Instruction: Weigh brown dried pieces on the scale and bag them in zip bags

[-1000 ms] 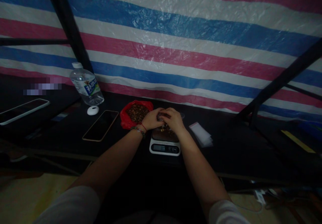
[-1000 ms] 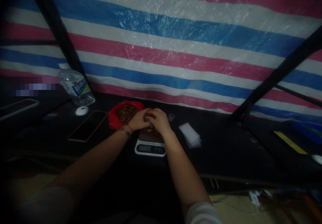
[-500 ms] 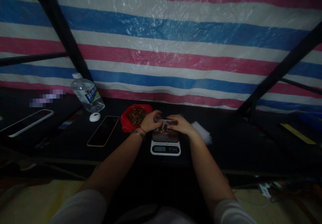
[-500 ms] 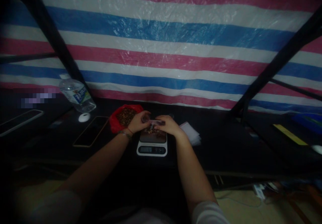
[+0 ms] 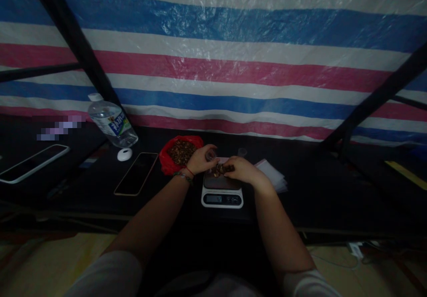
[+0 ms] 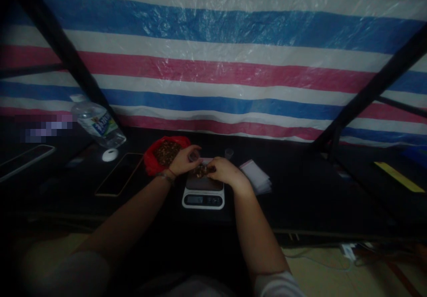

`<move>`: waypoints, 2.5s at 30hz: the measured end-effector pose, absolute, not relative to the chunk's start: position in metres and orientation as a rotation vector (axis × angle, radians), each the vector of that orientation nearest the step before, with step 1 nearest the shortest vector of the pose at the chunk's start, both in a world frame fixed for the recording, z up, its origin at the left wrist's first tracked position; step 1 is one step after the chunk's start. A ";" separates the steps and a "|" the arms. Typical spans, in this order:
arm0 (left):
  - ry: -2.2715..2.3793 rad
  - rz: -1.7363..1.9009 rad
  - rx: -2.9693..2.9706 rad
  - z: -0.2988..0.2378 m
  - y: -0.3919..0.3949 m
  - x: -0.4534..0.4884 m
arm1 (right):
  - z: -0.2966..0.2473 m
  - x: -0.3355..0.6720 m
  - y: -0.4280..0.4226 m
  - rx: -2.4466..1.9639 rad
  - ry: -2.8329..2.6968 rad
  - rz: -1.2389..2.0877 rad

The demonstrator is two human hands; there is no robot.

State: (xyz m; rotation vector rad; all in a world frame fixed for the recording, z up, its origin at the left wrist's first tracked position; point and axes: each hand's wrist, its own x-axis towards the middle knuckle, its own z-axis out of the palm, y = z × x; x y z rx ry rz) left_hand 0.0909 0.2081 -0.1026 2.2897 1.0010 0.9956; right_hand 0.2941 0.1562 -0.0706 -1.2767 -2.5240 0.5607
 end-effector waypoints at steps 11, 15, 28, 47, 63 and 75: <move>0.985 0.953 2.332 -0.104 0.207 0.091 | -0.058 0.265 0.143 -1.680 -2.538 0.238; 0.974 0.961 2.331 -0.106 0.208 0.091 | -0.059 0.262 0.140 -1.730 -2.538 0.171; 1.007 0.937 2.385 -0.102 0.205 0.091 | -0.073 0.284 0.161 -1.393 -2.079 0.568; 0.927 0.921 2.375 -0.095 0.205 0.094 | -0.084 0.259 0.170 -0.952 -2.109 0.409; 1.191 1.260 2.132 -0.102 0.214 0.089 | -0.066 0.278 0.170 -1.201 -2.513 0.494; 1.168 1.159 2.163 -0.099 0.214 0.090 | -0.068 0.264 0.157 -1.240 -2.616 0.385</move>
